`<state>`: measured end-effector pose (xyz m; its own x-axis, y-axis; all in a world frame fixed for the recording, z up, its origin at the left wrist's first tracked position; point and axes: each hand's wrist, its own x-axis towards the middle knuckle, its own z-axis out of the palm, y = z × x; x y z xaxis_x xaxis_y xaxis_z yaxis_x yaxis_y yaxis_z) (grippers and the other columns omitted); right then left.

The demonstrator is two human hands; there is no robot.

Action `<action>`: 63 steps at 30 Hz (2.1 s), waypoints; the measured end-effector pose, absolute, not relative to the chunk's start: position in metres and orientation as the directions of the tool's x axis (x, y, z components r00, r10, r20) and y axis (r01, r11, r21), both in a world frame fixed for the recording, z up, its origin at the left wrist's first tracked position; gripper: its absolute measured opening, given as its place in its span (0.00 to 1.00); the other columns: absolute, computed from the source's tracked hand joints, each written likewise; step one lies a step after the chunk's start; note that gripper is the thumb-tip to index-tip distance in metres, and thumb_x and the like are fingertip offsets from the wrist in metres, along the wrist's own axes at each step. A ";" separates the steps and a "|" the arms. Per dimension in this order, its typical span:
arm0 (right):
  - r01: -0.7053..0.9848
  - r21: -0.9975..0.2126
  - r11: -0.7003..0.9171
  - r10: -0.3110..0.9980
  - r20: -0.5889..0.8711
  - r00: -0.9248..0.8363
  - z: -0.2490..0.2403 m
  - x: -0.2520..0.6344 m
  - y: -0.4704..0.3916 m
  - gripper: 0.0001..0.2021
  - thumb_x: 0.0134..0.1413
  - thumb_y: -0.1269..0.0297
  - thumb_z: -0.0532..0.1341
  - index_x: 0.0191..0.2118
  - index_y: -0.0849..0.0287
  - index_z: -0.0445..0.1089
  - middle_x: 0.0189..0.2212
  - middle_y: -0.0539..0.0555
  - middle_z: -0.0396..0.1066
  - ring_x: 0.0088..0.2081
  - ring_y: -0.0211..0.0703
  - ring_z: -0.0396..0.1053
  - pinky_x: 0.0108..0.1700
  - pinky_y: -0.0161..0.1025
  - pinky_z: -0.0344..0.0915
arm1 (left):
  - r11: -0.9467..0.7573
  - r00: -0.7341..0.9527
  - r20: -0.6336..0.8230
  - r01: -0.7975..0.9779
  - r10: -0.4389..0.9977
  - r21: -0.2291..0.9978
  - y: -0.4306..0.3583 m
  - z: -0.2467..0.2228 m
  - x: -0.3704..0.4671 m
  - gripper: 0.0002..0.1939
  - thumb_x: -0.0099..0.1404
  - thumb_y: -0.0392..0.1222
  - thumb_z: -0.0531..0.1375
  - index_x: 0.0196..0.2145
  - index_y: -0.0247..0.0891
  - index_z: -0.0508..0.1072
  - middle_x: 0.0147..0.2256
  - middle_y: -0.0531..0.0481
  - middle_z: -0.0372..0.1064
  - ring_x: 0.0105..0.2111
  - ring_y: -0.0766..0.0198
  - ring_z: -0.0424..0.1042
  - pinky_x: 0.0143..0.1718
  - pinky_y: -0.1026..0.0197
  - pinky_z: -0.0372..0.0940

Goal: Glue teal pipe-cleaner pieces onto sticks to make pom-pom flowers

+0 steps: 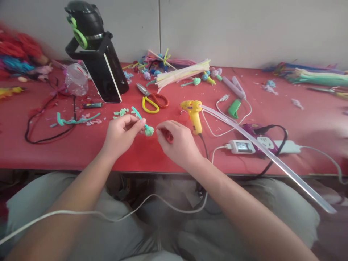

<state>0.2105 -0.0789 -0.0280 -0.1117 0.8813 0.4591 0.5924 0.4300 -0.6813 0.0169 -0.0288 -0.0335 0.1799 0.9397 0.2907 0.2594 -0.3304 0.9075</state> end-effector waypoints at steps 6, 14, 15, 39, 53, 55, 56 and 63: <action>0.433 -0.866 0.248 0.963 0.269 -0.014 -0.025 0.209 -0.075 0.09 0.62 0.60 0.64 0.33 0.58 0.76 0.28 0.54 0.76 0.28 0.40 0.69 0.32 0.40 0.64 | -0.421 0.148 0.395 0.299 0.907 0.856 -0.036 -0.030 0.022 0.16 0.66 0.53 0.67 0.29 0.39 0.76 0.27 0.51 0.76 0.30 0.61 0.77 0.34 0.60 0.69; 0.338 -0.926 0.170 0.985 0.172 -0.024 -0.028 0.209 -0.071 0.14 0.59 0.53 0.65 0.33 0.60 0.76 0.27 0.53 0.75 0.28 0.38 0.66 0.31 0.38 0.61 | -0.408 0.134 0.385 0.315 0.913 0.857 -0.041 -0.026 0.024 0.15 0.67 0.53 0.67 0.29 0.39 0.78 0.28 0.51 0.77 0.30 0.61 0.77 0.35 0.60 0.70; 0.329 -0.929 0.168 0.985 0.169 -0.025 -0.029 0.209 -0.070 0.15 0.58 0.52 0.65 0.33 0.60 0.76 0.27 0.53 0.75 0.28 0.39 0.66 0.31 0.38 0.61 | -0.406 0.135 0.383 0.316 0.914 0.857 -0.042 -0.026 0.025 0.15 0.66 0.53 0.67 0.29 0.39 0.78 0.28 0.51 0.78 0.30 0.61 0.77 0.35 0.60 0.71; 0.389 -0.906 0.169 0.986 0.156 -0.066 -0.032 0.208 -0.071 0.14 0.61 0.54 0.62 0.31 0.59 0.71 0.24 0.48 0.67 0.25 0.35 0.57 0.28 0.37 0.55 | -0.285 0.144 0.267 0.120 0.953 0.951 -0.042 -0.026 0.028 0.16 0.63 0.55 0.69 0.30 0.38 0.80 0.28 0.49 0.78 0.30 0.60 0.79 0.38 0.58 0.78; 0.770 -0.633 0.088 0.973 -0.110 -0.201 -0.014 0.255 -0.075 0.28 0.59 0.40 0.60 0.19 0.56 0.57 0.16 0.45 0.52 0.20 0.34 0.49 0.23 0.38 0.48 | -0.434 0.097 0.432 0.389 0.897 0.813 -0.027 -0.023 0.013 0.11 0.65 0.48 0.66 0.26 0.43 0.79 0.26 0.51 0.71 0.32 0.59 0.68 0.38 0.55 0.65; 0.840 -0.538 0.069 0.971 -0.156 -0.180 -0.009 0.269 -0.077 0.31 0.57 0.36 0.60 0.17 0.55 0.54 0.15 0.46 0.51 0.19 0.34 0.48 0.22 0.39 0.47 | -0.419 0.084 0.421 0.387 0.903 0.821 -0.026 -0.024 0.012 0.11 0.64 0.48 0.67 0.26 0.43 0.80 0.26 0.51 0.71 0.31 0.59 0.68 0.37 0.55 0.64; 0.872 -0.487 0.047 0.977 -0.161 -0.142 -0.007 0.277 -0.078 0.33 0.56 0.34 0.60 0.16 0.55 0.52 0.14 0.46 0.50 0.18 0.34 0.47 0.22 0.39 0.46 | -0.409 0.076 0.413 0.385 0.907 0.827 -0.026 -0.024 0.011 0.11 0.64 0.49 0.67 0.26 0.43 0.80 0.25 0.52 0.70 0.31 0.60 0.68 0.36 0.56 0.63; 0.877 -0.325 -0.354 0.933 -0.058 0.355 -0.012 0.313 -0.070 0.32 0.47 0.26 0.61 0.20 0.53 0.61 0.14 0.49 0.59 0.17 0.40 0.56 0.22 0.41 0.51 | -0.332 0.052 0.342 0.414 0.938 0.848 -0.024 -0.026 0.008 0.12 0.62 0.48 0.68 0.24 0.42 0.80 0.19 0.54 0.63 0.23 0.64 0.62 0.27 0.58 0.56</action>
<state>0.3132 -0.0701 -0.0115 0.3550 0.9331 -0.0581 0.8771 -0.3539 -0.3247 0.0079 -0.0240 -0.0259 0.0523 0.9382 0.3421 0.4139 -0.3321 0.8476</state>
